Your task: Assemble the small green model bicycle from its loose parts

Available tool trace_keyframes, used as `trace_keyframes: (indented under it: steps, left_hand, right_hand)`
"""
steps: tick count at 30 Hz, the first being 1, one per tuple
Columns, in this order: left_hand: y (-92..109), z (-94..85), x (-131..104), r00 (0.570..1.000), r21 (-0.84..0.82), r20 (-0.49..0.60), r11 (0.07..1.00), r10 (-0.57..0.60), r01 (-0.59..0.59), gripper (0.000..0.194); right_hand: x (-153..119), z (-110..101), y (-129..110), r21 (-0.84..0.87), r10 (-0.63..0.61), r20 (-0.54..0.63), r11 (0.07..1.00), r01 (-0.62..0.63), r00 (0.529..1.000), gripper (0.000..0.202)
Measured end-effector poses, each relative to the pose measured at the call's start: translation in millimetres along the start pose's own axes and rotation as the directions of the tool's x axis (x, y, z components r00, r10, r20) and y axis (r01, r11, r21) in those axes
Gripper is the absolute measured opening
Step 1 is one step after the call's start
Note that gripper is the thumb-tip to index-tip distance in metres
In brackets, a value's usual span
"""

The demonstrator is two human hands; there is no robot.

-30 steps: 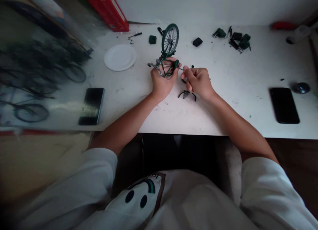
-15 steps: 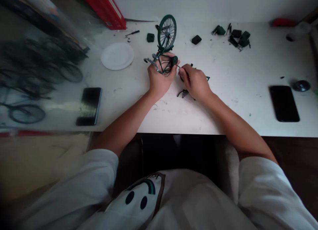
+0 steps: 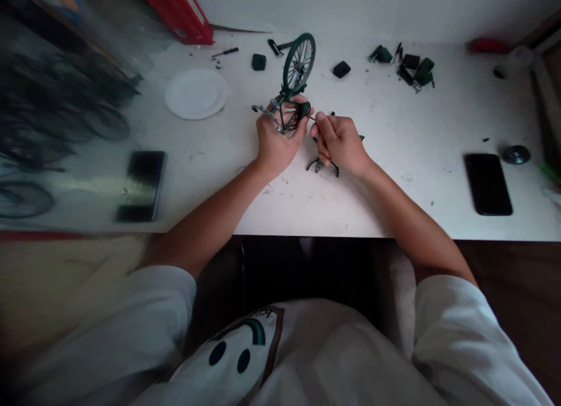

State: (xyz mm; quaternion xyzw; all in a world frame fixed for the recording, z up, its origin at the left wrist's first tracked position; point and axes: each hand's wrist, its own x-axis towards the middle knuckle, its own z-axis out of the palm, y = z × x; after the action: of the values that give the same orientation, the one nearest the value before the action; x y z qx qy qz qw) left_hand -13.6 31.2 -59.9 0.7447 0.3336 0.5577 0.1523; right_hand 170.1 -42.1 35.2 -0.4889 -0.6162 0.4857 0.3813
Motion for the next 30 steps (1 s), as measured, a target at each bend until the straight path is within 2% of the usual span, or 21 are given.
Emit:
trace_keyframes:
  steps: [3, 5, 11, 15, 18, 21, 24, 27, 30]
  left_hand:
    - [-4.5, -0.7, 0.9, 1.0, -0.037, 0.018, 0.999, 0.009, -0.008, 0.043]
    - [-4.9, -1.7, 1.9, 1.0, -0.059, 0.013, 0.998, 0.008, -0.007, 0.042]
    - [-1.4, -0.8, 4.2, 0.999, -0.071, 0.012, 0.997, -0.037, 0.038, 0.042]
    - [-8.8, 7.1, 2.4, 0.993, -0.133, 0.046, 0.985, -0.108, 0.113, 0.044]
    - [-14.2, 13.5, 0.3, 0.989, -0.209, 0.044, 0.967, -0.143, 0.149, 0.045]
    - [-15.4, 17.1, -0.9, 0.984, -0.264, 0.054, 0.948, -0.169, 0.177, 0.046]
    - [-17.1, 18.9, -0.8, 0.983, -0.282, 0.095, 0.943, -0.157, 0.178, 0.048]
    - [-21.2, 19.7, 0.7, 0.985, -0.319, 0.105, 0.933, -0.141, 0.167, 0.051]
    - [-25.1, 19.5, 3.2, 0.981, -0.315, 0.107, 0.93, -0.162, 0.188, 0.052]
  right_hand:
    - [1.8, -3.4, -10.1, 0.231, 0.128, 0.088, 0.962, -0.146, 0.988, 0.063]
    - [3.0, -6.7, -15.4, 0.311, 0.184, 0.13, 0.926, -0.216, 0.974, 0.062]
    - [8.1, -11.6, -12.4, 0.333, 0.214, 0.158, 0.908, -0.256, 0.964, 0.062]
    - [12.0, -12.5, -4.5, 0.365, 0.127, 0.141, 0.915, -0.171, 0.982, 0.063]
    - [17.3, -15.2, 3.6, 0.376, 0.063, 0.023, 0.924, -0.067, 0.998, 0.06]
    - [24.4, -17.4, 16.1, 0.268, 0.04, -0.115, 0.964, -0.008, 0.993, 0.057]
    - [29.0, -16.6, 28.2, 0.106, -0.055, -0.216, 0.991, 0.08, 0.975, 0.059]
    - [28.2, -13.3, 33.6, 0.01, -0.167, -0.261, 0.984, 0.176, 0.951, 0.062]
    - [24.5, -9.6, 33.2, -0.033, -0.204, -0.268, 0.979, 0.202, 0.942, 0.058]
